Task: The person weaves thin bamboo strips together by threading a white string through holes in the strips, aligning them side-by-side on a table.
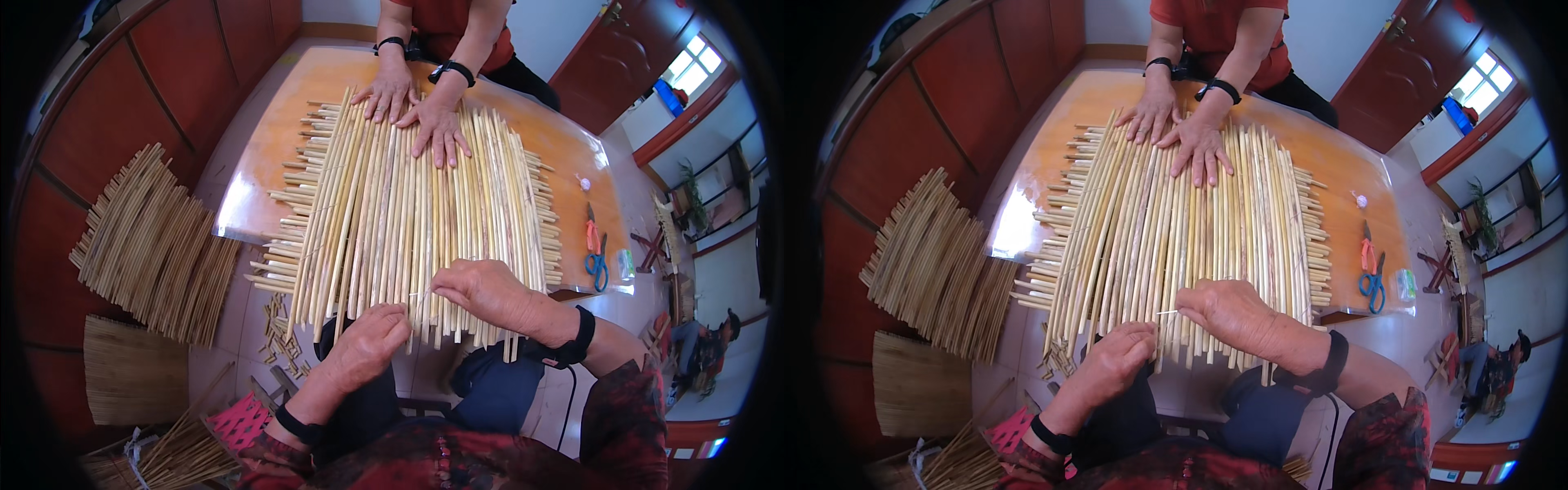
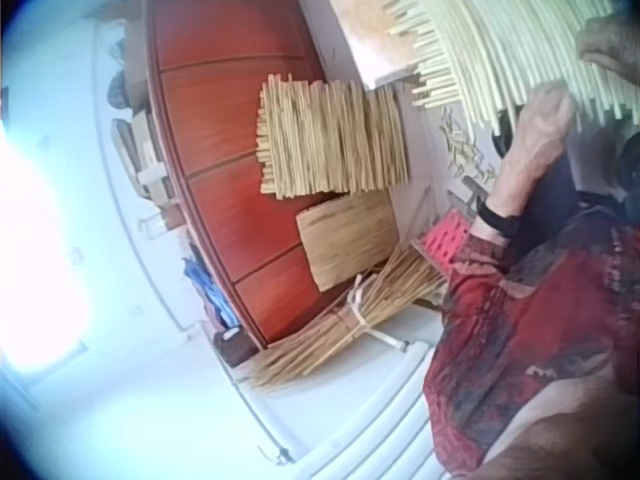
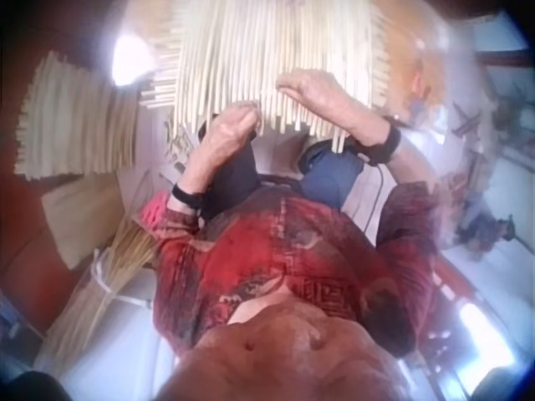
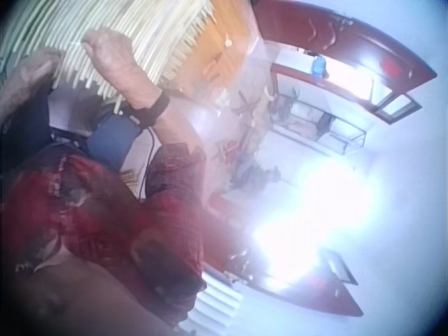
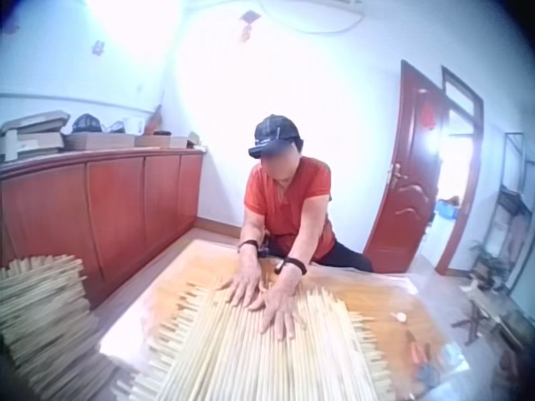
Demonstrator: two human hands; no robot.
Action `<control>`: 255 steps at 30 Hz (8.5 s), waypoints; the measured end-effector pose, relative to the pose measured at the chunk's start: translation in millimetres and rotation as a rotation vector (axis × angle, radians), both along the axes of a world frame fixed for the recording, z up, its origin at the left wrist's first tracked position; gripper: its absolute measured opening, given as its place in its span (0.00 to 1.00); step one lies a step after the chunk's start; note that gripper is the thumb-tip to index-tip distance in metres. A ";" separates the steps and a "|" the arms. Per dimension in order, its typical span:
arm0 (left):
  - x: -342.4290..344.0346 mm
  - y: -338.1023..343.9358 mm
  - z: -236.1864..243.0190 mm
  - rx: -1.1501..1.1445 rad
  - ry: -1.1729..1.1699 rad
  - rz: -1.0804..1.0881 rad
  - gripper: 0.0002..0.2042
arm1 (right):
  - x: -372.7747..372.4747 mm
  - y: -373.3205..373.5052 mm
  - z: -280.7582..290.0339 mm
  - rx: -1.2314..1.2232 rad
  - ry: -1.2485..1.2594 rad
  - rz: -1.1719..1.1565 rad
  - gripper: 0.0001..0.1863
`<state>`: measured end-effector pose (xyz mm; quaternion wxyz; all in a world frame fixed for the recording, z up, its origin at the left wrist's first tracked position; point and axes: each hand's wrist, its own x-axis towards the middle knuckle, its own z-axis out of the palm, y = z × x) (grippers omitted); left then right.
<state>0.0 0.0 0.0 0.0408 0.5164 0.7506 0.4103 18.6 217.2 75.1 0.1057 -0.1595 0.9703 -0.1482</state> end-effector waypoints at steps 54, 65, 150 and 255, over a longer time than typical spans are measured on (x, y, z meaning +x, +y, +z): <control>30.1 2.8 -19.0 0.157 0.032 0.275 0.05 | -54.9 -48.5 1.3 0.218 0.004 0.561 0.03; 41.5 -8.4 -1.4 0.293 -0.090 0.425 0.07 | -43.5 -53.9 42.9 0.617 -0.072 0.575 0.13; 44.4 26.3 -55.3 0.863 -1.739 0.303 0.06 | -43.5 -62.2 -2.3 0.493 0.075 0.616 0.04; -15.4 59.8 -1.4 -0.182 -0.027 0.405 0.02 | 158.6 -52.8 -406.6 -0.225 -0.278 -0.187 0.25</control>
